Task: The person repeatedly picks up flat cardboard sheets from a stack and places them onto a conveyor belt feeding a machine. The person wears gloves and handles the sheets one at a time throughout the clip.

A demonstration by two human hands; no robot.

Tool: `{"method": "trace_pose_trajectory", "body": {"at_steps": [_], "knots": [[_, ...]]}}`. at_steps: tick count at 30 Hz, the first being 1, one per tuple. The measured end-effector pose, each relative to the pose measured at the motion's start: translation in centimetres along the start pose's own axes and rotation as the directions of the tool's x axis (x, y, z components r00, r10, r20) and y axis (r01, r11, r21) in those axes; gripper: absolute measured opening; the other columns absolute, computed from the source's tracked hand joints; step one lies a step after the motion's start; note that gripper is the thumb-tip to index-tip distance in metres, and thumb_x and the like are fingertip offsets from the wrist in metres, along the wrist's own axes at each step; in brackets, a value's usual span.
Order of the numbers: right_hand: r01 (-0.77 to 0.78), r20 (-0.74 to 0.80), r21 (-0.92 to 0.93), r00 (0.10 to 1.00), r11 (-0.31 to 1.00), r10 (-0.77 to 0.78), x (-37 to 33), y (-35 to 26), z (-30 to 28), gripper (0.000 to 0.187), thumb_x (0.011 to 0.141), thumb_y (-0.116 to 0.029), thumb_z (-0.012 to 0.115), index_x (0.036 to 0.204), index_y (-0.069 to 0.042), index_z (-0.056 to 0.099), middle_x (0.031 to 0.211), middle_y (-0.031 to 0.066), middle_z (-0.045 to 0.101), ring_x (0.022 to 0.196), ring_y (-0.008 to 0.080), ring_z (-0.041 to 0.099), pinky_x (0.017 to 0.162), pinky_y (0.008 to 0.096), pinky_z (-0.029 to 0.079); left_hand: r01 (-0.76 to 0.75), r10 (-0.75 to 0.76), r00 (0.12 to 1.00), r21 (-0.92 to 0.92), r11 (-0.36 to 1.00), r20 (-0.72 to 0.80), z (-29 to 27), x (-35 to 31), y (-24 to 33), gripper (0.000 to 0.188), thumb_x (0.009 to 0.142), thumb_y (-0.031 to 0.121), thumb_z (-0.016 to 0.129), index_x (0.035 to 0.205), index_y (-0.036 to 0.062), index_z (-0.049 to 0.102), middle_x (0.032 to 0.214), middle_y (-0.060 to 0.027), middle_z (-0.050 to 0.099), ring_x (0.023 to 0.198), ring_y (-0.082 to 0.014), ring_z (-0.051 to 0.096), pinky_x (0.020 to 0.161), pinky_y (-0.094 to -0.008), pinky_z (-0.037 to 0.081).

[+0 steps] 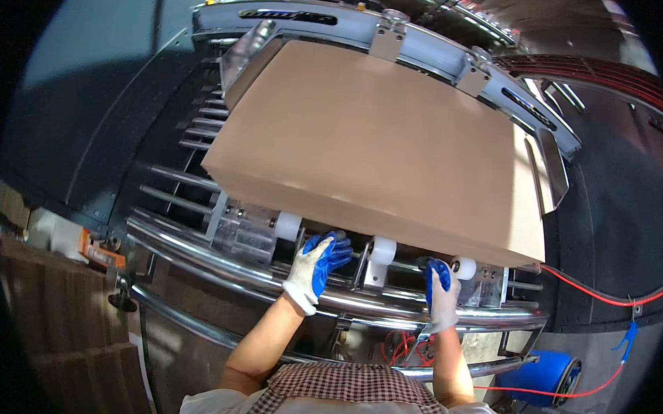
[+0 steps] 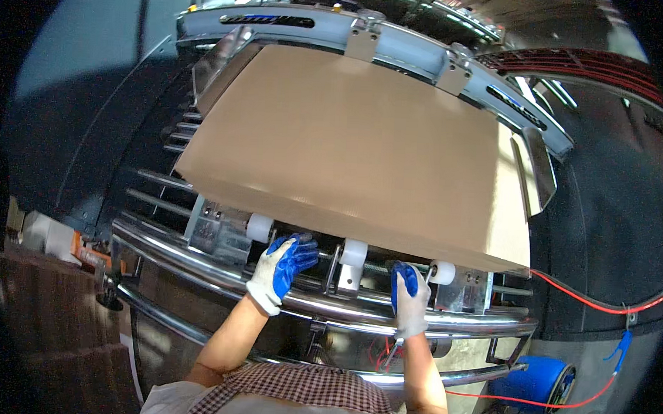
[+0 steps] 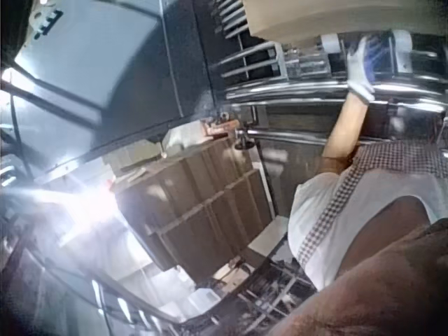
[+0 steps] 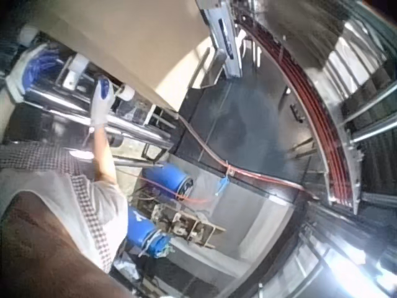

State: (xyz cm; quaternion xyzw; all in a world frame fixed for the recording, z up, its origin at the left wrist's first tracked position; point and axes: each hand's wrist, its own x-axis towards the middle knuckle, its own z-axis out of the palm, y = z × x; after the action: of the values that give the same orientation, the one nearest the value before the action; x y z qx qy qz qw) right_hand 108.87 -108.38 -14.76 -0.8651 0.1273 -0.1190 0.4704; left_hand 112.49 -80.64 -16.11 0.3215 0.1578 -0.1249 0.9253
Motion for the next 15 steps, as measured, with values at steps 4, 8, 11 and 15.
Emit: {"method": "trace_pose_trajectory", "body": {"at_steps": [4, 8, 11, 15], "knots": [[-0.001, 0.069, 0.051, 0.998, 0.999, -0.003, 1.3, 1.0, 2.2, 0.026, 0.088, -0.013, 0.062, 0.108, 0.003, 0.064, 0.101, 0.0134, 0.069, 0.094, 0.0203, 0.064, 0.088, 0.031, 0.047, -0.126, 0.137, 0.985, 0.11, 0.986, -0.1, -1.0, -2.7, 1.0, 0.028, 0.098, 0.014, 0.048, 0.118, -0.004, 0.054, 0.112, -0.0182, 0.063, 0.103, -0.0288, 0.062, 0.091, -0.041, 0.052], [0.202, 0.167, 0.082, 0.963, 0.976, -0.213, 1.3, -3.5, 2.9, 0.024, 0.083, -0.004, 0.061, 0.105, 0.004, 0.064, 0.101, 0.0136, 0.068, 0.094, 0.0206, 0.064, 0.09, 0.0318, 0.047, -0.358, 0.438, 0.883, 0.365, 0.859, -0.167, -2.8, -4.9, 1.4, 0.03, 0.094, 0.015, 0.056, 0.119, -0.0025, 0.056, 0.111, -0.0131, 0.063, 0.101, -0.0214, 0.062, 0.092, -0.0328, 0.05], [0.291, 0.23, 0.061, 0.927, 0.955, -0.297, 1.1, -8.6, 3.0, 0.03, 0.083, -0.001, 0.056, 0.111, 0.007, 0.061, 0.106, 0.0137, 0.066, 0.102, 0.022, 0.061, 0.097, 0.0333, 0.043, -0.316, 0.522, 0.742, 0.467, 0.826, -0.42, -1.9, -6.5, 4.6, 0.04, 0.09, 0.024, 0.064, 0.121, 0.0008, 0.055, 0.116, -0.0106, 0.059, 0.108, -0.021, 0.056, 0.096, -0.0337, 0.045], [0.213, 0.009, 0.296, 0.974, 0.931, -0.226, 1.2, -5.2, 2.2, 0.029, 0.092, -0.008, 0.05, 0.118, 0.003, 0.06, 0.117, 0.0126, 0.062, 0.108, 0.0239, 0.058, 0.1, 0.0374, 0.042, -0.615, 0.607, 0.624, 0.169, 0.77, -0.493, -5.3, -2.6, 10.1, 0.052, 0.099, 0.04, 0.042, 0.138, 0.0069, 0.04, 0.136, -0.0148, 0.046, 0.125, -0.026, 0.045, 0.105, -0.0405, 0.036]]}}
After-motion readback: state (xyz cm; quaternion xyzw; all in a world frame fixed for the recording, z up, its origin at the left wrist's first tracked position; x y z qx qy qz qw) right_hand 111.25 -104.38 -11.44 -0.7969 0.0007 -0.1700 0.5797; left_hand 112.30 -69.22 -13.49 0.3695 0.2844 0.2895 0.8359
